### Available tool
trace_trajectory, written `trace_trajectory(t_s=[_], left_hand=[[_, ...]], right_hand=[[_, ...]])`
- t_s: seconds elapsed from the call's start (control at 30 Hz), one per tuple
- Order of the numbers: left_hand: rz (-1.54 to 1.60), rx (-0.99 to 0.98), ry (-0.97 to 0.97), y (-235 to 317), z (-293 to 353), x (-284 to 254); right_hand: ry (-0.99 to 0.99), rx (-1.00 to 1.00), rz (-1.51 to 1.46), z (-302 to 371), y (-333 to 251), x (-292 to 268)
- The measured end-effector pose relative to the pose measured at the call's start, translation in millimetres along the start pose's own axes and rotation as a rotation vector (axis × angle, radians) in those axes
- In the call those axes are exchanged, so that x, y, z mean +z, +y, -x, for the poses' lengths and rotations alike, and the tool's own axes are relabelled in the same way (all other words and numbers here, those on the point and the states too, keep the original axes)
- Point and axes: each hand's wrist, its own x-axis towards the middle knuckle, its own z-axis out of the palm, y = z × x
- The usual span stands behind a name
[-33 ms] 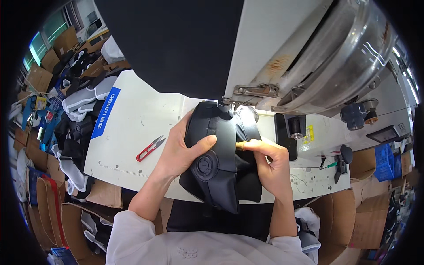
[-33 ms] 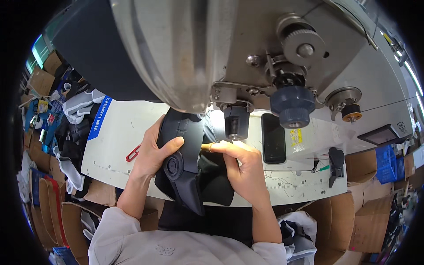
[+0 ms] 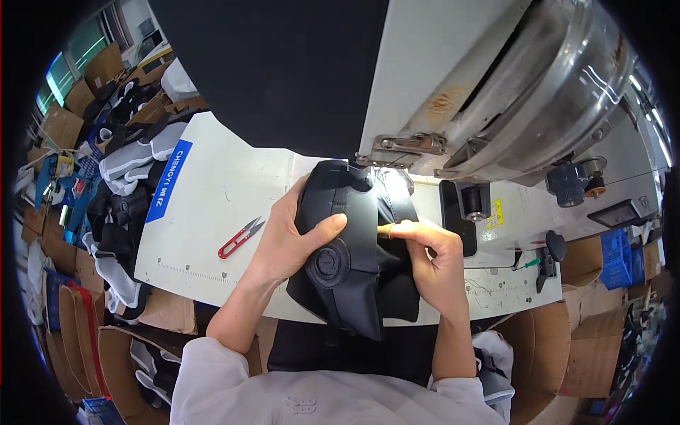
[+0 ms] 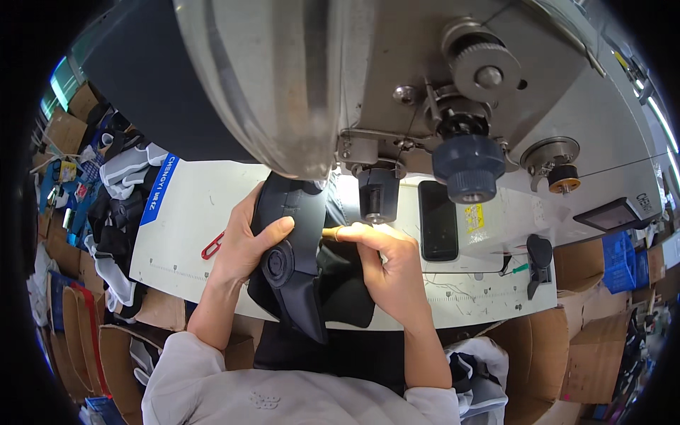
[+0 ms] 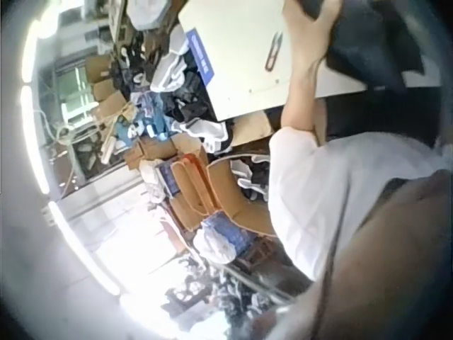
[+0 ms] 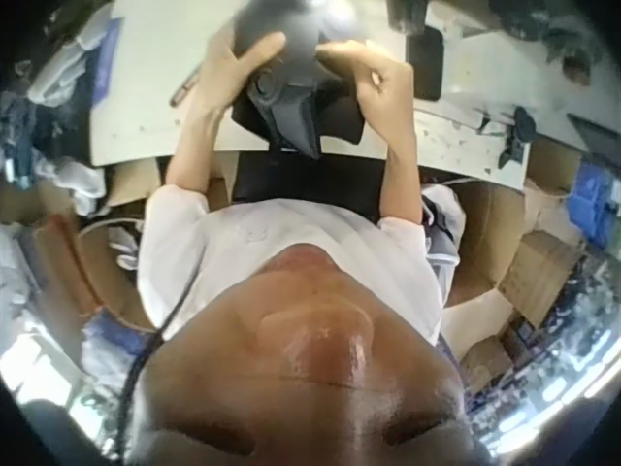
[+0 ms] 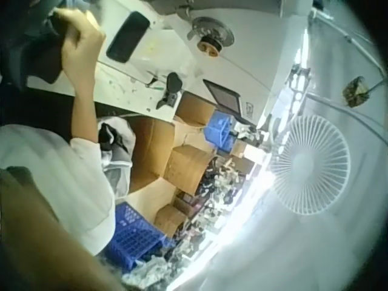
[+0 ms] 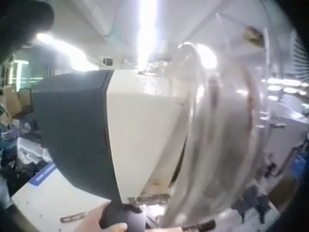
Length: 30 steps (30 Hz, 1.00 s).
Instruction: The person sews shoe upper components together using a sewing machine, trims excess thread with thread snips, and places the assembled piece into a bag before sewing another set of components.
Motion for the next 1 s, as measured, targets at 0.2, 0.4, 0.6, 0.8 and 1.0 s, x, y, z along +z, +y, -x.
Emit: trace_trajectory(t_s=[0.2,0.4,0.6,0.8,1.0], left_hand=[[0.017,0.007,-0.007,-7,-14,-7],[-0.168,0.078,0.205,1,-12,-8],[-0.836,0.419,-0.571,46,41,-10],[-0.864,0.680,-0.296,14,45,6],[-0.708,0.798,-0.089,4,48,14]], right_hand=[[0.034,0.037,-0.065,-4,3,0],[0.043,0.235,-0.587,2,15,1],[-0.037,0.319,-0.699,18,18,11],[0.052,0.019,-0.302,12,3,8],[0.014,-0.144,0.086,6,-10,3]])
